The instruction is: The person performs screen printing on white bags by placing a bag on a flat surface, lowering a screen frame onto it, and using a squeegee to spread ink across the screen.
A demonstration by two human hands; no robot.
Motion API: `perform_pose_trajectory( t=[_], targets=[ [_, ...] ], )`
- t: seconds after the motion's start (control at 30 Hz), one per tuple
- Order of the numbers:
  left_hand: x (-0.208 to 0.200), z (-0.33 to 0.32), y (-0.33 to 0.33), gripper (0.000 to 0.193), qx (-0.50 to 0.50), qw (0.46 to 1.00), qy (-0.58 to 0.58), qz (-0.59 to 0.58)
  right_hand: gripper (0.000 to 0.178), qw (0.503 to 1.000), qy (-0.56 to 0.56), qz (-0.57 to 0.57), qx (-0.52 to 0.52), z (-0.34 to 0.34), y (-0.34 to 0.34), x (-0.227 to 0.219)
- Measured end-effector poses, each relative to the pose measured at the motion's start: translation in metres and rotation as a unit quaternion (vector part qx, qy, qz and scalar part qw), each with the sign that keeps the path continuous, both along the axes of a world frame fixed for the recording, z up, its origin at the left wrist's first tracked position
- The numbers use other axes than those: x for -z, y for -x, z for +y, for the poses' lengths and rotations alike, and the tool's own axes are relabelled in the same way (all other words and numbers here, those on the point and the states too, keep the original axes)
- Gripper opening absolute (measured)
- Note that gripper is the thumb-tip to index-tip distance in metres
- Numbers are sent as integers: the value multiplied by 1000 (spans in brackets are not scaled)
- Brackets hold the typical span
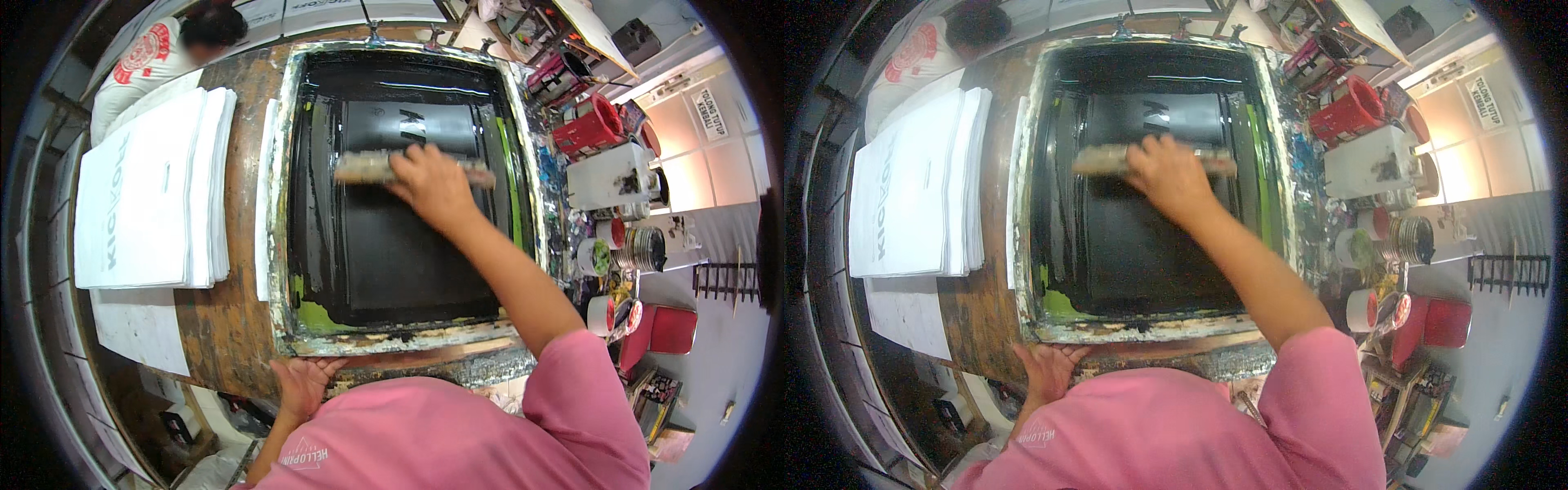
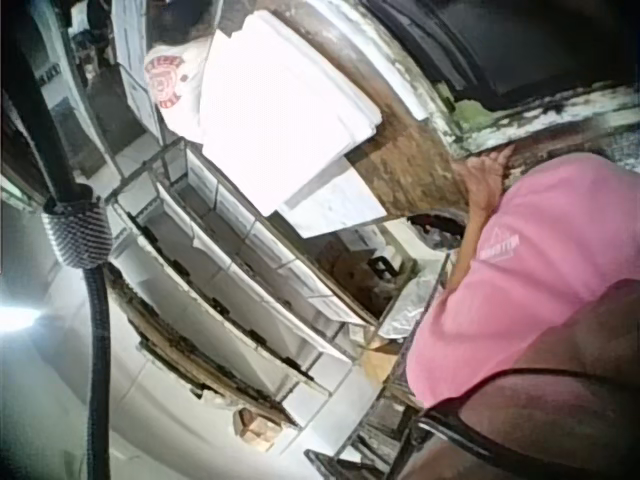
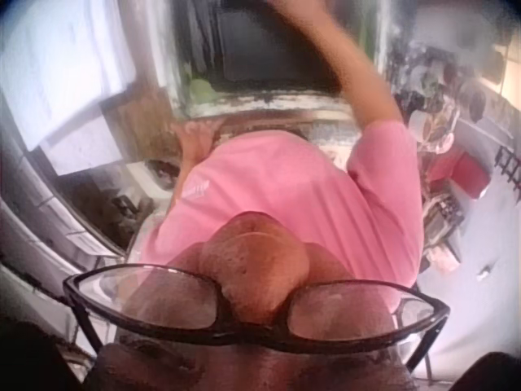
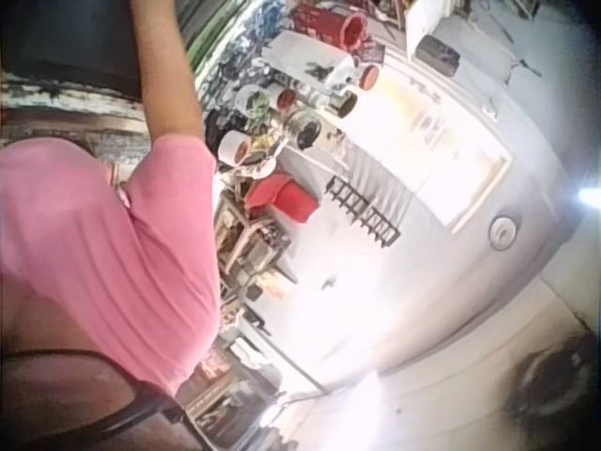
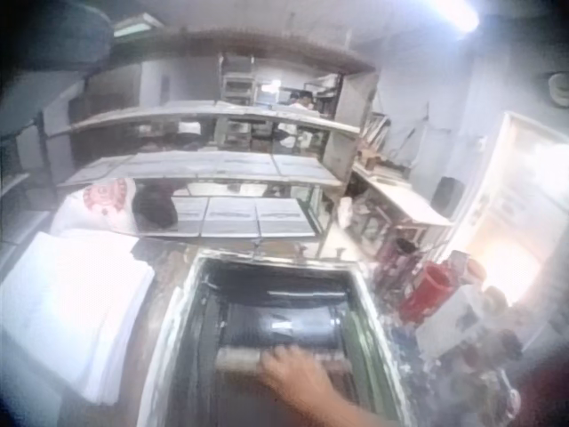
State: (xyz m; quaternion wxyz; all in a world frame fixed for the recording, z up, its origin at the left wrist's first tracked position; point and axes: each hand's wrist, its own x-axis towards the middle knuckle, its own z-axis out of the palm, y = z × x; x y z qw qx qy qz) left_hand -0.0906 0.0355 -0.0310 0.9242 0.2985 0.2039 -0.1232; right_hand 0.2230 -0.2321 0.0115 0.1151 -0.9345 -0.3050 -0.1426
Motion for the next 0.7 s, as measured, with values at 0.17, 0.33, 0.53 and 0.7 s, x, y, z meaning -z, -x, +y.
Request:
perform_pose_trajectory(
  t=[0.17,0.33,0.53,0.7],
  targets=[
    [15,13,3,78,37,999,9,-30,30,998,15,-47,25,-1,-116,3],
    [26,16,9,109,55,995,38,-71,38,995,61,68,-38,-11,-173,-40],
    [21,16,2,118,87,988,61,-116,39,997,50,-47,-18,-8,-168,-15],
    [22,15,-9,105,138,959,88,-231,38,998,63,-29,-9,-15,-84,-24]
  ],
)
